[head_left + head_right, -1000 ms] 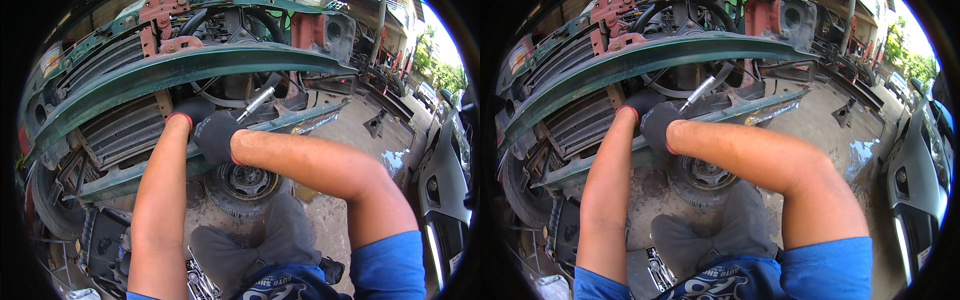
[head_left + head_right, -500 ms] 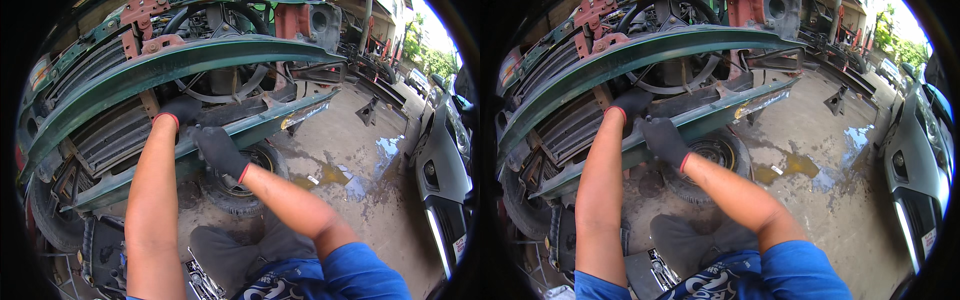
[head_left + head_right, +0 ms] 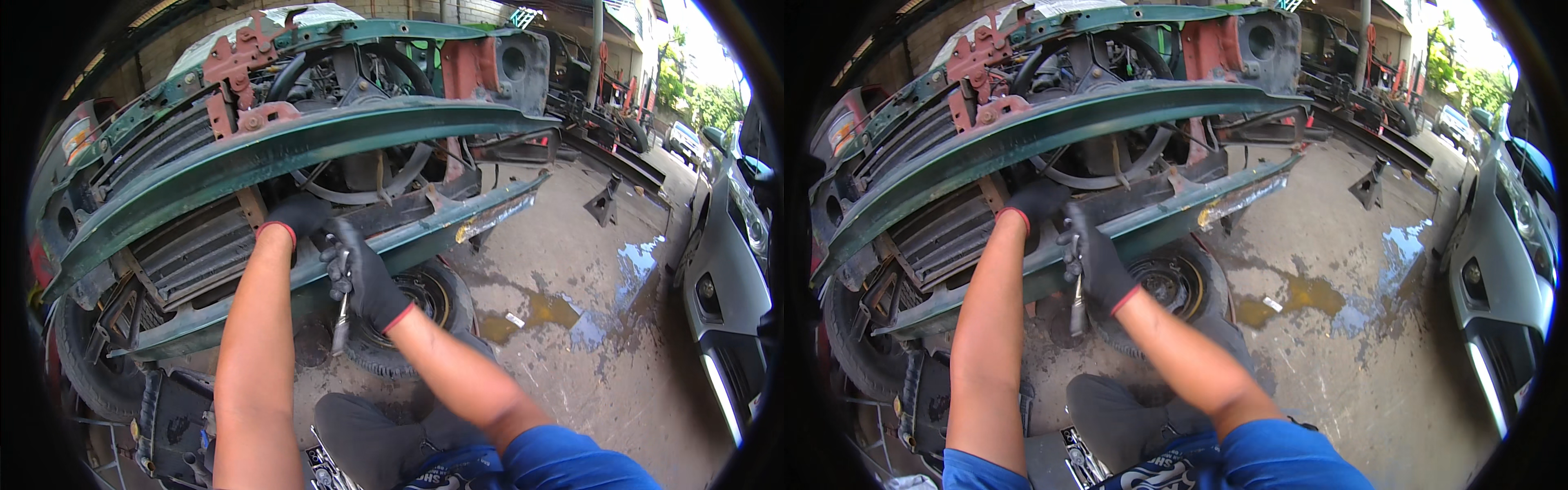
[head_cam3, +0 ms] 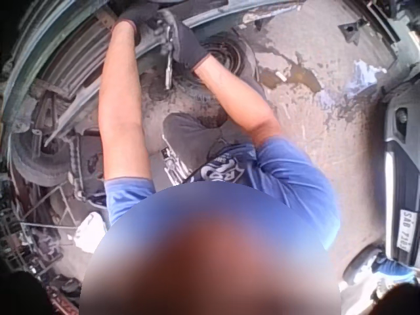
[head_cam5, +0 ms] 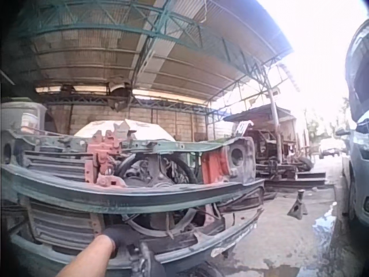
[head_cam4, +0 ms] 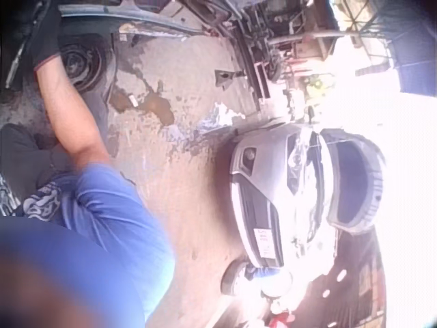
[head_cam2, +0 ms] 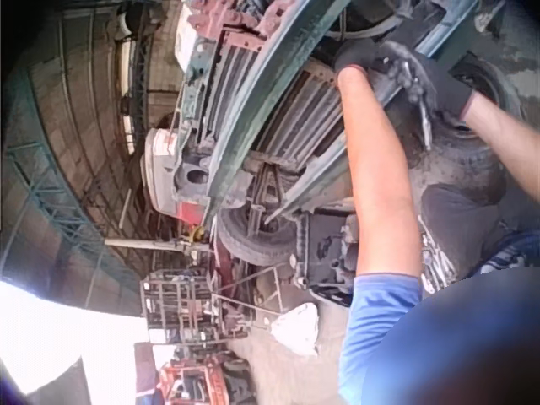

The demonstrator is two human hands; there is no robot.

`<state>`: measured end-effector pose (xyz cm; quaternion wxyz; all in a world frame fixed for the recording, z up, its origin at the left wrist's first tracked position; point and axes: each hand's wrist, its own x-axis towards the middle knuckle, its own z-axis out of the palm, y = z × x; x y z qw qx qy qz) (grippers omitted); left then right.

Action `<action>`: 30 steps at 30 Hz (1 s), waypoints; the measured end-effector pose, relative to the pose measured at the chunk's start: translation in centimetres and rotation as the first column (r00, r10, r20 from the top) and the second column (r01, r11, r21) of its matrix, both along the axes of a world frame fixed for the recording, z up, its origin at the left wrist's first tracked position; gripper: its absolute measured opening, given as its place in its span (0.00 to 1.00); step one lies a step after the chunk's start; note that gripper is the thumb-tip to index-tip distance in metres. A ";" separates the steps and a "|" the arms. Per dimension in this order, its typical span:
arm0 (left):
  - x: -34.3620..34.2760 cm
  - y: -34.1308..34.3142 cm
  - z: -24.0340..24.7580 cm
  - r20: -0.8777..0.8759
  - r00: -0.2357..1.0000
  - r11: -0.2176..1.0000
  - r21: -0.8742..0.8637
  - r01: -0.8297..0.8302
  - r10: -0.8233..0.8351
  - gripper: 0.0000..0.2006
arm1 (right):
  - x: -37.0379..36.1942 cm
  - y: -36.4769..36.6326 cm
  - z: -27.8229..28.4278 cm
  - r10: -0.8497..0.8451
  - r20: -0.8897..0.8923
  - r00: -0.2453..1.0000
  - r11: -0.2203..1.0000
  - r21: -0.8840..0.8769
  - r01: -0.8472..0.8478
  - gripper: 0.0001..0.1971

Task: The person uses a ratchet and socket to loosen and remove bolts from the front radiator support of a green car with its hood open. They repeatedly reach into the engine bay to access fasteners and remove them one by one.

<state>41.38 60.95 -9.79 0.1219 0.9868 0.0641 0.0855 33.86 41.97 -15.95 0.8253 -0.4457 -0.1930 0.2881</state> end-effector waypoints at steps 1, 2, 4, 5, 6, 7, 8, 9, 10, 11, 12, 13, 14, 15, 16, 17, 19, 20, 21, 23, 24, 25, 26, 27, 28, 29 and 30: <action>-0.1 -0.1 0.1 -0.025 0.999 1.000 0.007 -0.022 0.022 0.24 | -0.6 0.6 -0.6 0.106 -0.429 0.897 0.966 0.257 0.008 0.35; -0.3 -0.4 0.1 -0.055 0.998 0.999 0.011 -0.038 0.039 0.24 | -1.3 1.9 -1.0 0.127 -0.516 0.847 0.911 0.399 0.106 0.35; -0.6 -0.8 0.2 -0.043 0.998 0.999 -0.026 -0.036 0.035 0.24 | -1.6 3.2 -1.5 0.121 -0.502 0.856 0.845 0.505 0.176 0.35; -0.8 -1.0 0.3 -0.030 0.999 0.998 -0.041 -0.038 0.037 0.24 | -1.7 3.7 -1.7 0.164 -0.457 0.874 0.799 0.581 0.154 0.34; -1.0 -1.1 0.4 -0.064 0.997 0.998 -0.046 -0.048 0.045 0.24 | -1.7 3.8 -1.9 0.140 -0.421 0.896 0.810 0.569 0.141 0.29; -1.1 -1.2 0.5 -0.065 0.997 0.999 -0.040 -0.037 0.034 0.24 | -1.6 3.7 -2.0 0.079 -0.439 0.895 0.895 0.426 0.130 0.27; -1.2 -1.3 0.6 -0.063 0.998 0.999 -0.038 -0.027 0.025 0.24 | -1.3 3.2 -2.0 0.026 -0.392 0.920 0.941 0.320 0.110 0.25; -1.4 -1.3 0.7 -0.061 0.998 0.999 -0.040 -0.017 0.014 0.25 | -1.1 2.5 -1.8 0.021 -0.302 0.953 0.967 0.247 0.057 0.22; -1.4 -1.5 0.8 -0.040 0.999 0.998 -0.066 -0.024 0.022 0.24 | -0.6 1.5 -1.3 0.000 -0.242 0.970 0.993 0.115 0.029 0.20; -1.4 -1.5 1.0 -0.038 0.999 0.997 -0.071 -0.022 0.019 0.23 | -0.3 0.6 -0.7 -0.128 0.229 0.965 0.975 -0.148 0.164 0.21; -1.4 -1.6 1.3 -0.048 0.999 0.997 -0.077 -0.018 0.015 0.23 | -0.1 0.0 0.3 -0.101 0.652 0.751 0.871 -0.307 0.384 0.21; -1.5 -1.8 1.4 -0.076 0.997 0.997 -0.078 -0.018 0.012 0.23 | -0.1 -0.3 1.5 0.110 0.890 0.443 0.675 -0.394 0.624 0.21; -1.7 -2.0 1.6 -0.063 0.998 0.998 -0.059 -0.026 0.022 0.22 | 0.2 -1.0 3.1 0.277 0.928 0.251 0.659 -0.373 0.653 0.20; -1.9 -2.2 1.7 -0.081 0.996 0.995 -0.094 -0.041 0.034 0.22 | 0.6 -1.4 4.8 0.480 0.872 0.097 0.600 -0.407 0.688 0.19; -2.2 -2.3 2.0 -0.129 0.991 0.991 -0.122 -0.057 0.041 0.22 | 0.7 -1.2 6.4 0.676 0.736 -0.032 0.502 -0.429 0.751 0.18; -2.4 -2.5 2.2 -0.170 0.984 0.986 -0.151 -0.071 0.045 0.22 | 0.6 -0.7 7.6 0.751 0.652 -0.103 0.486 -0.440 0.755 0.16; -3.1 -2.6 2.2 -0.119 0.992 0.992 -0.116 -0.046 0.033 0.22 | 0.1 1.0 8.9 0.861 0.451 -0.237 0.434 -0.406 0.804 0.14; -3.2 -2.8 2.3 -0.100 0.994 0.993 -0.107 -0.047 0.036 0.22 | 0.0 1.1 8.8 0.847 0.462 -0.262 0.458 -0.386 0.800 0.14; -3.2 -2.8 2.3 -0.071 0.997 0.994 -0.102 -0.049 0.041 0.22 | 0.0 1.5 8.3 0.807 0.561 -0.185 0.457 -0.394 0.798 0.14; -3.1 -2.9 2.2 -0.084 0.994 0.988 -0.135 -0.077 0.066 0.22 | 0.3 0.5 6.0 0.616 0.780 -0.109 0.549 -0.327 0.769 0.16; -2.9 -2.9 2.2 -0.087 0.994 0.983 -0.161 -0.083 0.070 0.22 | 0.3 0.1 4.6 0.390 0.919 0.057 0.594 -0.298 0.747 0.21; -2.9 -2.9 2.2 -0.066 0.995 0.985 -0.152 -0.082 0.072 0.22 | 0.9 0.0 3.6 0.282 0.933 0.224 0.663 -0.358 0.658 0.29; -2.8 -2.9 2.2 -0.052 0.997 0.986 -0.149 -0.069 0.062 0.22 | 0.8 -0.3 2.1 0.063 0.639 0.767 0.868 -0.414 0.274 0.29; -2.8 -2.8 2.3 -0.046 0.997 0.988 -0.138 -0.068 0.062 0.22 | 0.5 -0.3 1.0 0.061 0.001 0.998 0.977 -0.206 -0.059 0.30; -2.8 -2.8 2.3 -0.080 0.996 0.981 -0.187 -0.048 0.033 0.23 | 0.5 0.1 0.3 0.042 -0.031 0.999 0.987 -0.156 -0.046 0.29; -2.9 -2.8 2.2 -0.078 0.997 0.984 -0.171 -0.042 0.029 0.22 | 0.1 0.5 -0.2 0.022 -0.067 0.997 0.994 -0.106 -0.029 0.29; -2.9 -2.8 2.2 -0.076 0.996 0.987 -0.152 -0.050 0.039 0.22 | -0.4 1.2 -0.5 0.005 -0.104 0.995 0.998 -0.059 -0.011 0.29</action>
